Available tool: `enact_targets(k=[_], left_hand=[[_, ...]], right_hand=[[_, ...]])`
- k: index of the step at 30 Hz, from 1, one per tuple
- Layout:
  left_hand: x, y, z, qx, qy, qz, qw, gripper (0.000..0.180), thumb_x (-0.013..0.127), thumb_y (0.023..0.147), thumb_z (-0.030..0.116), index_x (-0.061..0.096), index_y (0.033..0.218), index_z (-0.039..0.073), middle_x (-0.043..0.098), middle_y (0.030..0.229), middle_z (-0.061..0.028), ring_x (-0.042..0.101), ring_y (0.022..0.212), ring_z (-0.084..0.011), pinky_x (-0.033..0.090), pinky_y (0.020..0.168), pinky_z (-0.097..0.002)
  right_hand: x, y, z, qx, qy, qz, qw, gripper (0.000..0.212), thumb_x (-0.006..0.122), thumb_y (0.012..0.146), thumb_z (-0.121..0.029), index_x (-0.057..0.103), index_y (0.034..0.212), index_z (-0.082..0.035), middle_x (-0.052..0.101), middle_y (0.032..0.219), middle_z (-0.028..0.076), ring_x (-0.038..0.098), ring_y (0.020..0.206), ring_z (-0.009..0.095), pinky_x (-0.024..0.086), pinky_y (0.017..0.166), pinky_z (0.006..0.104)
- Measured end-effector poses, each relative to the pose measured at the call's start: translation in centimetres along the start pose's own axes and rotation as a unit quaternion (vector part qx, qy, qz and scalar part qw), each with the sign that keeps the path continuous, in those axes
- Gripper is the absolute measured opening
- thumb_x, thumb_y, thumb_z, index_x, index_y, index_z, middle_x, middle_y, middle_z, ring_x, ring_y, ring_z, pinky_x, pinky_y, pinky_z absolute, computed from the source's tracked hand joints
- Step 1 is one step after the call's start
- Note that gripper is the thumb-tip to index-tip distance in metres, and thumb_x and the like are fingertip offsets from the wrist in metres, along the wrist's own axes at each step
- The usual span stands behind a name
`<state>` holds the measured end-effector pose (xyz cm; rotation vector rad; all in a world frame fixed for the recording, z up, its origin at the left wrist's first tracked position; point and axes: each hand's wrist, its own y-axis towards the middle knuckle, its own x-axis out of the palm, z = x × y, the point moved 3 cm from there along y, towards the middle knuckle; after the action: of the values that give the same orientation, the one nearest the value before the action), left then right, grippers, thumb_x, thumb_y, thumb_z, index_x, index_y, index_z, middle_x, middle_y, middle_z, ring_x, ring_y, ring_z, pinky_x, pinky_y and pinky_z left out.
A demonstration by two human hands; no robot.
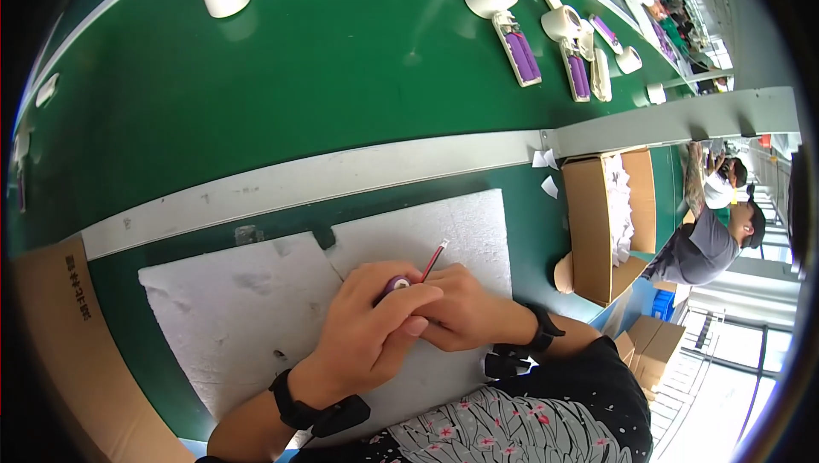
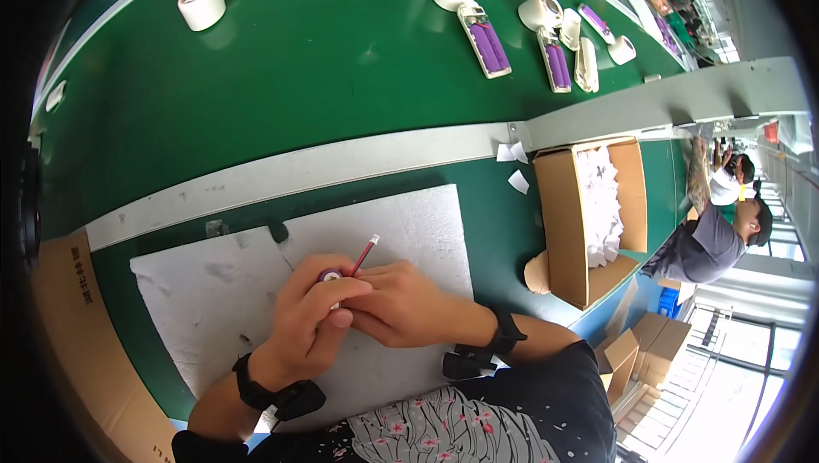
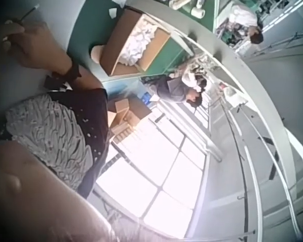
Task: Assembling handheld fans by installing battery packs and circuit boards into housings.
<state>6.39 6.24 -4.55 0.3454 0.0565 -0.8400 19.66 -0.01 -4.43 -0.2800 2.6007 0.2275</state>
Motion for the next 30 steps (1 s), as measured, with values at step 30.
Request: enact_targets(k=[30], left_hand=[[0.14, -0.03, -0.42, 0.048, 0.064, -0.027, 0.996, 0.023, 0.051, 0.094, 0.025, 0.061, 0.104, 0.007, 0.056, 0.102, -0.0137, 0.055, 0.084, -0.0275, 0.046, 0.073, -0.0356]], right_hand=[[0.17, 0.31, 0.06, -0.01, 0.019, 0.038, 0.999, 0.012, 0.062, 0.077, -0.017, 0.057, 0.078, -0.007, 0.055, 0.068, 0.006, 0.055, 0.055, 0.026, 0.042, 0.048, 0.0339]])
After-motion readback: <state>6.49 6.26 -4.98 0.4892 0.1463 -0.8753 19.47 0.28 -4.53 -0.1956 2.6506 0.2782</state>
